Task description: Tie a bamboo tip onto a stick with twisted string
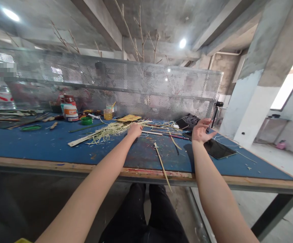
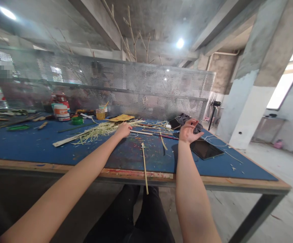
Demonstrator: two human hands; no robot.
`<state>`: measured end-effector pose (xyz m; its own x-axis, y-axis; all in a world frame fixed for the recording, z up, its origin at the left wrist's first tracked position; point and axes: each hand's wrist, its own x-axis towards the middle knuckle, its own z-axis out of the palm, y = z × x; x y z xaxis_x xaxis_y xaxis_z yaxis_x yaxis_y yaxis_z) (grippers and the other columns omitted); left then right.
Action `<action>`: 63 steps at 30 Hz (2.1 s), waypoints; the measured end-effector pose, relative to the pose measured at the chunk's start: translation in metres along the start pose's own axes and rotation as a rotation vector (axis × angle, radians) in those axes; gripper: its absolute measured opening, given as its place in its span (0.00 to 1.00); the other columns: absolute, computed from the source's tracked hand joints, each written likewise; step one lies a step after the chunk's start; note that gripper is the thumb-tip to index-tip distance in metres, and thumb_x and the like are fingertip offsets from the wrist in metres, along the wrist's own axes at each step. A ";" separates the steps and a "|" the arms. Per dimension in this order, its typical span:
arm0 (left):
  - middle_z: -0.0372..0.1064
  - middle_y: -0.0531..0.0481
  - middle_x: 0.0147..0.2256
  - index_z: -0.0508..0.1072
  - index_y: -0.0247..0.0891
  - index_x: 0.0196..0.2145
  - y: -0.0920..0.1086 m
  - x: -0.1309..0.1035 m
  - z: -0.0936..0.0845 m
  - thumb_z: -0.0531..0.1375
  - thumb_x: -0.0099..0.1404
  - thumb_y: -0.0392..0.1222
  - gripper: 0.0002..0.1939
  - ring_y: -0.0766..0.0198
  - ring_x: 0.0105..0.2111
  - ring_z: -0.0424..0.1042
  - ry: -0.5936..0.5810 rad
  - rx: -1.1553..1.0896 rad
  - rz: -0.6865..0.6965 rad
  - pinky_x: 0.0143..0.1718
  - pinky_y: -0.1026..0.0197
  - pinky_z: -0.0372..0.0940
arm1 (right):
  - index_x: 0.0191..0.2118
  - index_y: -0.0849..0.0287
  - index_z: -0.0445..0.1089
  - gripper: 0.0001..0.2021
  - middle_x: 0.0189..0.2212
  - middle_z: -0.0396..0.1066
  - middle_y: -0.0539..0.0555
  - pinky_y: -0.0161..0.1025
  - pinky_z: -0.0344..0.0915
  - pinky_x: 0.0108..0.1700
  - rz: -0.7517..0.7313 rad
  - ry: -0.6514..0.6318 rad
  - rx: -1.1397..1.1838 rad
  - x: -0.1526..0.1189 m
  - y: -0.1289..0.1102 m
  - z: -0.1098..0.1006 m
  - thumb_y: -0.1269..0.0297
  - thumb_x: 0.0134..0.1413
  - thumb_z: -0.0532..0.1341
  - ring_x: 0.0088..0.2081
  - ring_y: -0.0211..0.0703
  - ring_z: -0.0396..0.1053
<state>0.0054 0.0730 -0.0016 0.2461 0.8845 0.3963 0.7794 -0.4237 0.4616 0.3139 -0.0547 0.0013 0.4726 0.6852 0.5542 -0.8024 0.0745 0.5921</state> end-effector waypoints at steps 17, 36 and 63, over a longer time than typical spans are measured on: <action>0.66 0.43 0.52 0.71 0.36 0.47 0.012 -0.007 0.008 0.58 0.67 0.43 0.13 0.55 0.52 0.66 -0.210 0.103 0.157 0.54 0.44 0.62 | 0.50 0.57 0.68 0.23 0.46 0.71 0.57 0.45 0.69 0.43 0.113 0.234 -2.143 0.020 -0.001 -0.022 0.45 0.63 0.49 0.45 0.45 0.71; 0.73 0.50 0.32 0.62 0.42 0.42 0.027 0.005 -0.020 0.50 0.70 0.44 0.06 0.62 0.36 0.74 0.516 -0.747 -0.079 0.37 0.64 0.65 | 0.54 0.59 0.64 0.17 0.53 0.66 0.58 0.50 0.69 0.48 0.158 0.048 -3.312 0.004 0.036 -0.043 0.59 0.62 0.58 0.48 0.47 0.69; 0.53 0.60 0.19 0.67 0.33 0.31 0.051 -0.016 0.005 0.50 0.71 0.54 0.21 0.76 0.14 0.46 -0.249 -0.931 -0.180 0.13 0.70 0.47 | 0.51 0.61 0.65 0.16 0.42 0.71 0.54 0.44 0.68 0.42 0.535 -0.720 -3.252 -0.024 0.099 -0.051 0.55 0.64 0.55 0.38 0.41 0.71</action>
<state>0.0444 0.0380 0.0116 0.3658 0.9218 0.1288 0.0777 -0.1681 0.9827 0.2050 -0.0268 0.0167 -0.0176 0.8713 0.4905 0.9742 0.1253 -0.1875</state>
